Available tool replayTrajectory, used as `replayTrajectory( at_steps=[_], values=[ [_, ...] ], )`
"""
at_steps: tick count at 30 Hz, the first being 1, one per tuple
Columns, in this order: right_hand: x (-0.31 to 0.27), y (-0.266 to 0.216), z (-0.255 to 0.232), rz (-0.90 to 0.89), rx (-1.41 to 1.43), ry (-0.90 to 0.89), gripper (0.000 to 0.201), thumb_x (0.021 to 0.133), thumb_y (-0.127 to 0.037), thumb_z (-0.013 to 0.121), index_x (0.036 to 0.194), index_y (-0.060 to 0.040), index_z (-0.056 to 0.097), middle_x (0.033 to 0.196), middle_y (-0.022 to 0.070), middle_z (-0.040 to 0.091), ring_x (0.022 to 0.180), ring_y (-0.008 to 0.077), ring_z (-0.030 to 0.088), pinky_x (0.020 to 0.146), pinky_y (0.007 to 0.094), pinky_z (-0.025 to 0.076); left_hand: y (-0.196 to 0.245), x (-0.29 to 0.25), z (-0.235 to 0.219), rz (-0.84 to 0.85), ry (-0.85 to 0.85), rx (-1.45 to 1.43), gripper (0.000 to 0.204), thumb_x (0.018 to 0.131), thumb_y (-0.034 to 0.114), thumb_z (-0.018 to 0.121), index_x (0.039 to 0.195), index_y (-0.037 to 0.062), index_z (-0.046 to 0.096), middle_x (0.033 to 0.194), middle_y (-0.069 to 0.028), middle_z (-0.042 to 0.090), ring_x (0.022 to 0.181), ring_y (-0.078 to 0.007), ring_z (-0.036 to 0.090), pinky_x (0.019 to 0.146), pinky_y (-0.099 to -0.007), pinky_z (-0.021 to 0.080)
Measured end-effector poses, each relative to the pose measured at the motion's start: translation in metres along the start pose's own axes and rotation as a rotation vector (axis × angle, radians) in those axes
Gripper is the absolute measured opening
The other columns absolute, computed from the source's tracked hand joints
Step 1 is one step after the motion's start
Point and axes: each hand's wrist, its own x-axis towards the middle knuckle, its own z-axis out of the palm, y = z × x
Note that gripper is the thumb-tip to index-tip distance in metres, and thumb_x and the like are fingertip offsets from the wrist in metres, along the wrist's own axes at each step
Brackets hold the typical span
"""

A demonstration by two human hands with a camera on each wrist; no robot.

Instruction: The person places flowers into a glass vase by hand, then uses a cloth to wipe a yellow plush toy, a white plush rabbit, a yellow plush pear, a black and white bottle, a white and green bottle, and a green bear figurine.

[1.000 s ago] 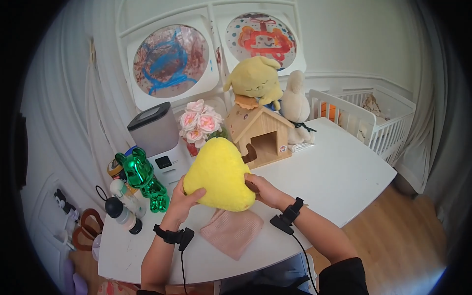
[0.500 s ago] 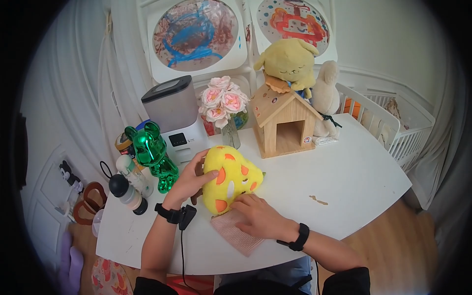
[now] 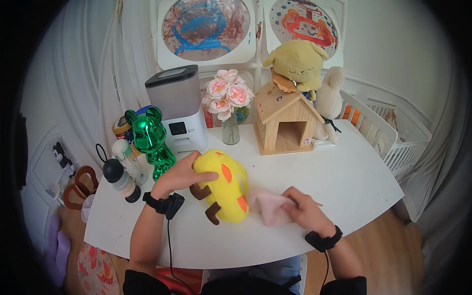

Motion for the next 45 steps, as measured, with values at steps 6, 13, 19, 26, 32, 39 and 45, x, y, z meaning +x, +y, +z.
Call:
replayTrajectory(
  at_steps=[6, 13, 19, 26, 32, 39, 45],
  values=[
    [-0.008, 0.009, -0.023, -0.119, 0.812, 0.319, 0.032, 0.105, -0.015, 0.054, 0.134, -0.0028, 0.048, 0.119, 0.0048, 0.064, 0.108, 0.011, 0.062, 0.097, 0.0268, 0.048, -0.006, 0.006, 0.01, -0.031, -0.247, 0.189, 0.095, 0.08, 0.078, 0.065, 0.124, -0.0056, 0.057, 0.102, -0.0147, 0.069, 0.083, -0.0182, 0.069, 0.065, -0.0284, 0.059],
    [0.011, -0.041, 0.03, -0.369, -0.243, 0.114, 0.086, 0.093, -0.043, 0.069, 0.16, -0.0121, 0.026, 0.16, 0.0276, 0.028, 0.149, 0.044, 0.026, 0.12, 0.0501, 0.026, -0.011, 0.005, 0.051, -0.242, -0.713, -0.148, 0.075, 0.1, 0.057, 0.052, 0.151, 0.003, 0.04, 0.129, -0.0141, 0.063, 0.111, -0.0198, 0.067, 0.08, -0.0331, 0.061],
    [0.01, -0.05, 0.032, -0.366, -0.296, 0.119, 0.083, 0.085, -0.028, 0.075, 0.157, -0.0136, 0.036, 0.159, 0.027, 0.031, 0.146, 0.0459, 0.032, 0.118, 0.0518, 0.03, -0.019, 0.009, 0.069, -0.026, -0.602, -0.542, 0.073, 0.095, 0.032, 0.069, 0.153, 0.0027, 0.035, 0.142, -0.0109, 0.052, 0.13, -0.0163, 0.051, 0.107, -0.0298, 0.043],
    [0.009, -0.035, -0.012, -0.216, 0.512, 0.541, 0.064, 0.087, 0.004, 0.06, 0.148, -0.0028, 0.044, 0.149, 0.0242, 0.046, 0.136, 0.0402, 0.048, 0.113, 0.0421, 0.039, 0.009, -0.005, 0.049, 0.135, -0.296, -0.243, 0.088, 0.081, 0.016, 0.084, 0.15, 0.0, 0.033, 0.14, -0.0121, 0.051, 0.131, -0.0185, 0.05, 0.111, -0.0321, 0.04],
    [0.042, -0.062, 0.011, -0.584, -0.104, 0.407, 0.078, 0.081, -0.006, 0.068, 0.154, -0.0085, 0.04, 0.161, 0.019, 0.033, 0.148, 0.0408, 0.029, 0.121, 0.0558, 0.02, 0.023, -0.009, 0.067, 0.386, -0.322, -0.142, 0.084, 0.077, 0.021, 0.086, 0.145, -0.0009, 0.042, 0.132, -0.0159, 0.058, 0.127, -0.0274, 0.055, 0.11, -0.0386, 0.042],
    [0.025, -0.062, 0.046, -0.536, -0.029, 0.055, 0.061, 0.09, -0.01, 0.064, 0.148, -0.011, 0.048, 0.16, 0.0159, 0.037, 0.152, 0.0346, 0.026, 0.123, 0.0573, 0.009, -0.011, 0.001, 0.066, 0.285, -0.432, -0.032, 0.086, 0.083, 0.027, 0.083, 0.15, 0.0015, 0.037, 0.149, -0.0146, 0.046, 0.136, -0.0274, 0.046, 0.113, -0.0377, 0.038],
    [-0.025, -0.047, -0.003, -0.273, 0.364, -0.264, 0.044, 0.094, -0.003, 0.06, 0.138, -0.0053, 0.058, 0.13, 0.0155, 0.063, 0.122, 0.0249, 0.058, 0.109, 0.0406, 0.037, -0.005, 0.007, 0.057, 0.213, -0.503, -0.098, 0.108, 0.066, 0.014, 0.092, 0.151, -0.0003, 0.027, 0.144, -0.0154, 0.047, 0.134, -0.0258, 0.047, 0.114, -0.036, 0.039]
  ],
)
